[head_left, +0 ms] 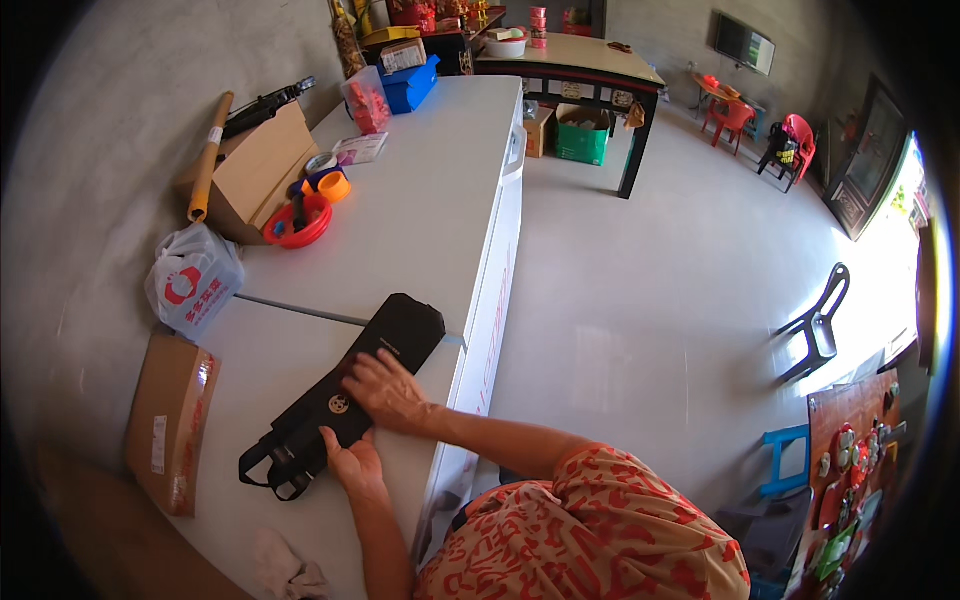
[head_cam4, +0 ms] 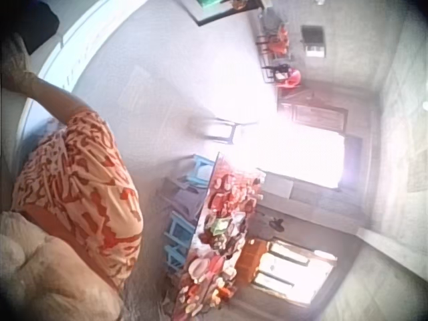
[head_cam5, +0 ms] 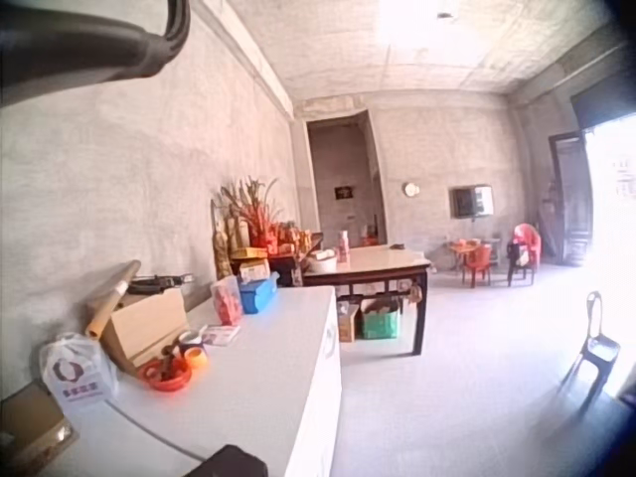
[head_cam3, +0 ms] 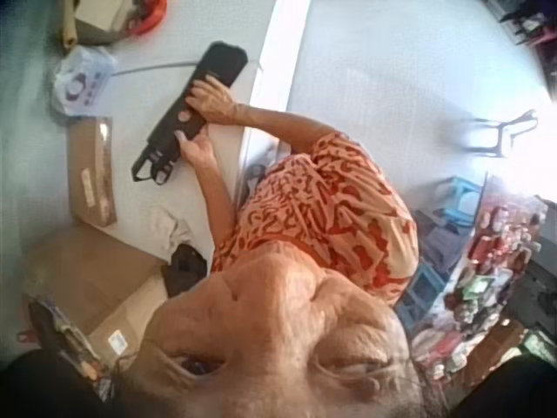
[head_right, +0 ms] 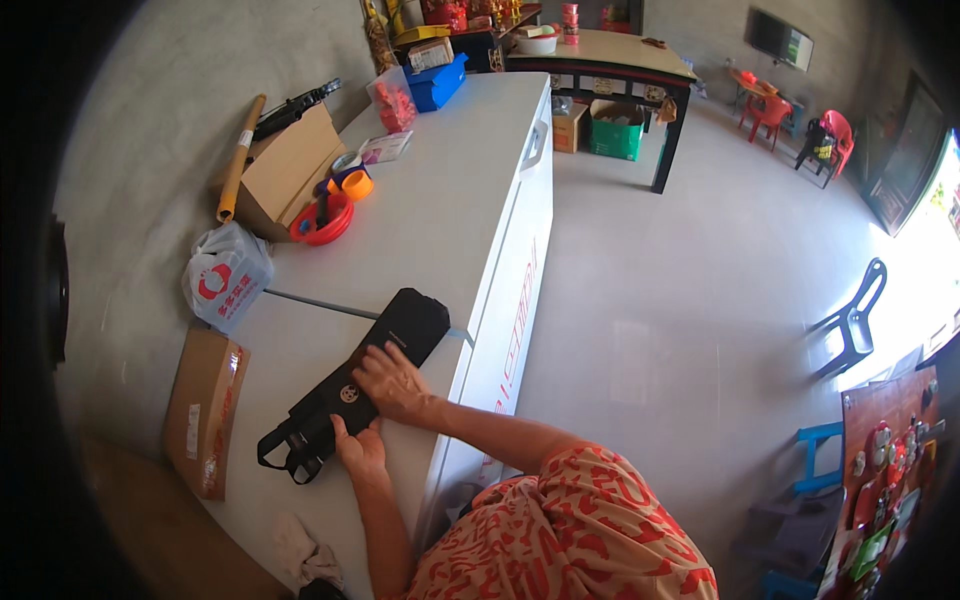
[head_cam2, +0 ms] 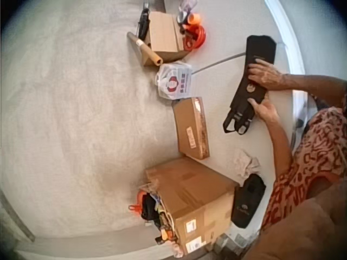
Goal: The person wipes a cardboard box and two black tote bags with a dark cloth on a white table. The person moves the box aside to access the bags, wipes them thoroughly, and places them back on the table.
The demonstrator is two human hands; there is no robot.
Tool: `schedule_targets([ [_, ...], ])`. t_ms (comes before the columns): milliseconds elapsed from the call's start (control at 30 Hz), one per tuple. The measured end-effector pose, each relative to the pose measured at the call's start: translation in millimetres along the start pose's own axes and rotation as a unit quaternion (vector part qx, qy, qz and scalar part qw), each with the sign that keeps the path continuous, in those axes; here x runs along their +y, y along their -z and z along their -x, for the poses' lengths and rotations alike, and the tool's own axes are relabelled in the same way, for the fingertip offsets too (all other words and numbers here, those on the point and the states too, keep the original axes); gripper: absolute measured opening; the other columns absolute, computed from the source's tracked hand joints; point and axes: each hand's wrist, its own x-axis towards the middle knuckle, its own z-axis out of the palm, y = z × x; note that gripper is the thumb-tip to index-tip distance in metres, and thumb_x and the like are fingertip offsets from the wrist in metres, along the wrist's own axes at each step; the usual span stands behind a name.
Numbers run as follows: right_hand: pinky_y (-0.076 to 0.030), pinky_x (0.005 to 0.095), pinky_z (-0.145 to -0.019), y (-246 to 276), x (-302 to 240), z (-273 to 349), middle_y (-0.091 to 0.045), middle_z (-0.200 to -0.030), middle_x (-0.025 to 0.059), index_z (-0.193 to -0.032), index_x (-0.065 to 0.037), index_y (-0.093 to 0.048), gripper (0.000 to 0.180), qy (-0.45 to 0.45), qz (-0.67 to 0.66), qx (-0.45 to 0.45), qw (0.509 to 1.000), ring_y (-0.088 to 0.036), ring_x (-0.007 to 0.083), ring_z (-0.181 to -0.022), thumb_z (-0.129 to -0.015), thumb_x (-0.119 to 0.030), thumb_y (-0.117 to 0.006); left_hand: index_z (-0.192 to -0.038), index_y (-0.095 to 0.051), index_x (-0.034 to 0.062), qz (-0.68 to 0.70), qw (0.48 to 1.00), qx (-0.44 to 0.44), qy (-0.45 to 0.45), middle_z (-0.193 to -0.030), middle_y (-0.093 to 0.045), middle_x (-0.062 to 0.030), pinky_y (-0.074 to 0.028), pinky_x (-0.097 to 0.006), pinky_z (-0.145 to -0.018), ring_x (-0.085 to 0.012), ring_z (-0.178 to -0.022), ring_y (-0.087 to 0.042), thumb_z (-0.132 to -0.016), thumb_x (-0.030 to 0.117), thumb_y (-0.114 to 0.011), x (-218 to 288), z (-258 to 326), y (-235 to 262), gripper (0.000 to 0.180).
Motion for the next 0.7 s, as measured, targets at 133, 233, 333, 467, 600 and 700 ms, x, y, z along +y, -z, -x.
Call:
schedule_targets([
  [133,-0.025,0.0655,-0.106,25.9,39.9,-12.6,-0.053,-0.127,0.0131,-0.121,-0.01,-0.061,0.038,-0.099,0.115,-0.023,0.988,-0.04,0.0374,-0.13,-0.083,-0.015,-0.058,-0.145,-0.034,0.0036,0.011,0.999,0.014,-0.05,-0.147,-0.04,-0.0157,-0.036,-0.052,-0.112,-0.0331,-0.133,-0.041,-0.102,0.034,-0.047,-1.6,10.0,-13.3,0.055],
  [233,-0.026,0.0716,-0.099,30.9,61.7,-17.6,-0.05,-0.123,0.0115,-0.12,-0.011,-0.06,0.038,-0.19,0.131,0.04,0.972,-0.044,0.0373,-0.122,-0.082,-0.014,-0.058,-0.144,-0.033,0.0023,0.025,0.998,0.036,-0.047,-0.147,-0.04,-0.0164,-0.037,-0.052,-0.111,-0.0335,-0.133,-0.041,-0.102,0.03,-0.047,1.0,16.3,-21.6,0.053],
  [333,-0.027,0.0746,-0.095,31.0,69.6,-30.8,-0.048,-0.123,0.0108,-0.122,-0.013,-0.059,0.038,-0.212,0.114,-0.027,0.97,-0.046,0.0356,-0.116,-0.084,-0.014,-0.058,-0.144,-0.033,0.0009,0.032,0.998,0.032,-0.04,-0.147,-0.039,-0.0184,-0.038,-0.053,-0.11,-0.0338,-0.132,-0.042,-0.101,0.032,-0.048,3.1,8.3,-8.3,0.055],
  [467,-0.041,0.0452,-0.084,16.1,79.6,-28.8,-0.051,-0.111,0.0111,-0.113,-0.009,-0.061,0.032,-0.146,0.113,0.036,0.982,-0.051,0.0291,-0.099,-0.08,-0.012,-0.06,-0.135,-0.044,-0.0032,-0.005,0.993,0.09,0.078,-0.134,-0.051,-0.0231,-0.048,-0.05,-0.102,-0.0322,-0.12,-0.055,-0.099,0.034,-0.053,17.0,18.5,-11.4,0.052],
  [600,-0.041,0.0408,-0.084,19.2,78.2,-28.3,-0.052,-0.114,0.012,-0.116,-0.011,-0.059,0.034,-0.17,0.117,-0.002,0.978,-0.052,0.0298,-0.1,-0.082,-0.012,-0.058,-0.116,-0.058,-0.0048,-0.208,0.923,-0.193,0.26,-0.102,-0.066,-0.0188,-0.057,-0.044,-0.082,-0.0285,-0.093,-0.067,-0.098,0.031,-0.056,27.0,57.1,-25.0,0.04],
  [700,-0.041,0.0398,-0.081,21.9,70.7,-22.1,-0.052,-0.11,0.0117,-0.113,-0.008,-0.061,0.034,-0.153,0.12,0.03,0.98,-0.051,0.0289,-0.096,-0.079,-0.012,-0.06,-0.114,-0.062,-0.0022,-0.427,0.891,-0.137,-0.068,-0.096,-0.07,-0.0145,-0.057,-0.038,-0.072,-0.0251,-0.085,-0.069,-0.099,0.021,-0.052,6.7,71.2,-68.5,0.029],
])
